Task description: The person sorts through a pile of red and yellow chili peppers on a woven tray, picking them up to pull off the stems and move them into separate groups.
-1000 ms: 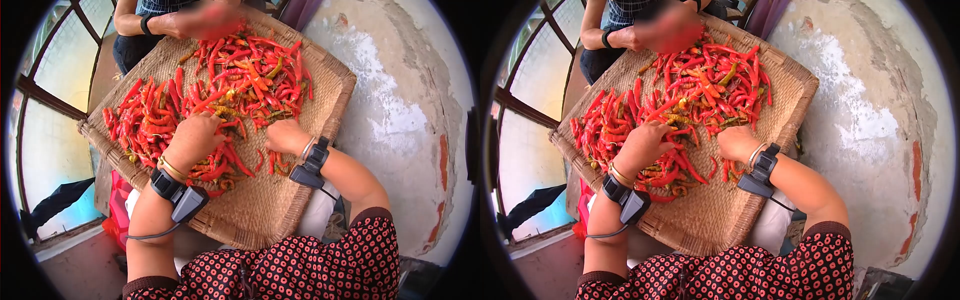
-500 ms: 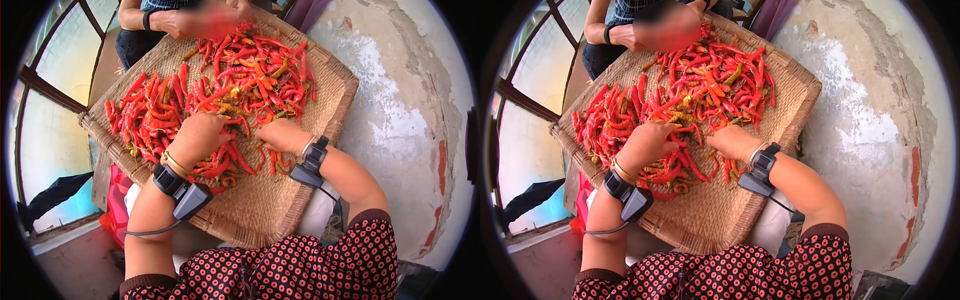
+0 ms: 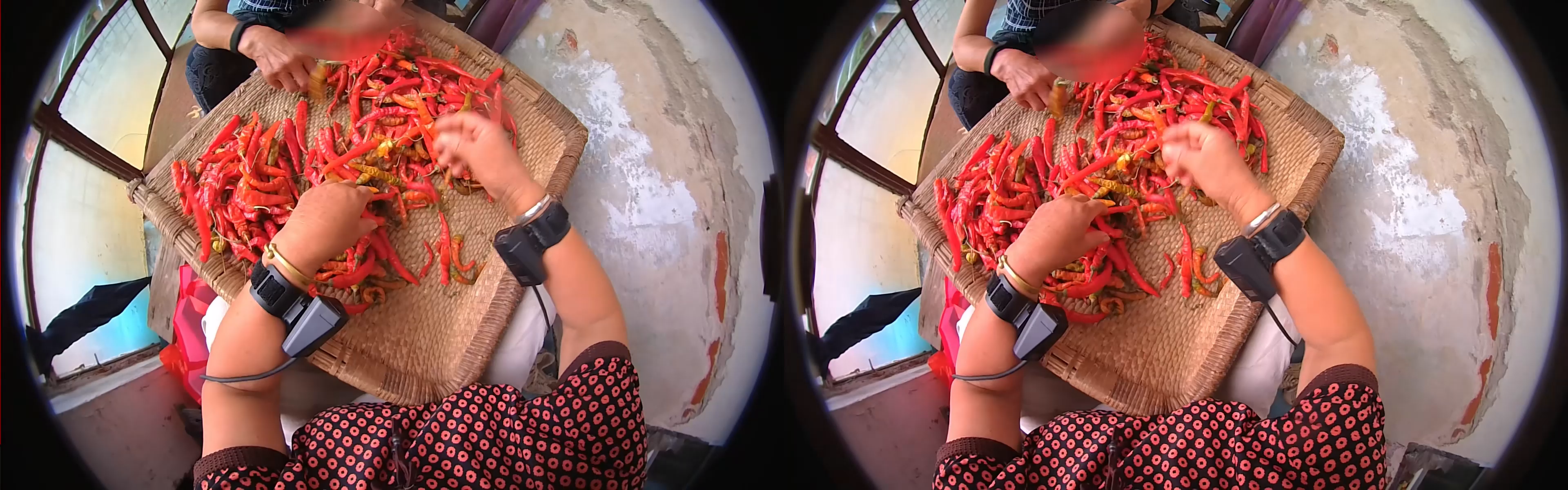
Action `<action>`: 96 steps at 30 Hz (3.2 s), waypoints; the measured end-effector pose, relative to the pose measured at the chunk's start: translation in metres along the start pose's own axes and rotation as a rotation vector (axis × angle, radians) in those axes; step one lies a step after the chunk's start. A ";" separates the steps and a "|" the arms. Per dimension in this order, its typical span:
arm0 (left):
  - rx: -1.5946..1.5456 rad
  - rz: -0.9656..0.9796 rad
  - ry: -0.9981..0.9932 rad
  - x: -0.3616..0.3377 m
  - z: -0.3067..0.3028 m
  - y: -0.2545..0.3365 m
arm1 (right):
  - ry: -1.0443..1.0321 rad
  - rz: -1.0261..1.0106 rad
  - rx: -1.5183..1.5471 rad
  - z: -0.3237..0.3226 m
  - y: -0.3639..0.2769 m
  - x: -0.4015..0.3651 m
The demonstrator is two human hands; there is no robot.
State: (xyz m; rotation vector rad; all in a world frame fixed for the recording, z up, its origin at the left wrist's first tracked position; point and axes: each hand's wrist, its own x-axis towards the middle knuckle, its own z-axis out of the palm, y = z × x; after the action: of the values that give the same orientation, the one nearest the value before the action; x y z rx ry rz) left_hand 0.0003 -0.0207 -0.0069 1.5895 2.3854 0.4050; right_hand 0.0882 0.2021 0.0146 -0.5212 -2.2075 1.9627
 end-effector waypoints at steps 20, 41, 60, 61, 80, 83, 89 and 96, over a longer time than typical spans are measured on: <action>0.017 0.004 -0.031 -0.001 0.001 0.001 | -0.919 -0.543 -1.434 0.015 0.054 -0.049; 0.011 0.041 -0.072 0.002 0.004 -0.001 | -1.255 0.093 -0.972 0.015 0.039 -0.078; 0.004 0.055 -0.049 0.006 0.005 -0.002 | -0.597 -0.194 -1.271 0.034 0.028 -0.012; 0.025 0.058 -0.047 0.007 0.006 -0.002 | -0.625 -0.238 -1.333 0.035 0.036 -0.015; -0.404 0.022 0.093 0.014 -0.009 0.004 | -0.373 0.086 -0.147 0.023 -0.011 -0.007; -1.378 -0.029 0.125 0.017 0.004 0.001 | -0.317 0.033 -0.098 0.030 -0.002 -0.006; -1.338 -0.158 0.150 0.019 0.003 0.006 | -0.297 -0.056 -0.227 0.038 0.013 -0.008; -1.379 -0.280 0.302 0.018 -0.015 -0.005 | -0.050 -0.010 -0.191 0.029 0.018 -0.008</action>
State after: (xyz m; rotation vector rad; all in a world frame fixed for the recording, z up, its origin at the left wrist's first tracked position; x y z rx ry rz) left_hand -0.0158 -0.0074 0.0045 0.5409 1.5982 1.7696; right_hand 0.0884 0.1739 -0.0058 -0.4888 -2.4390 1.7887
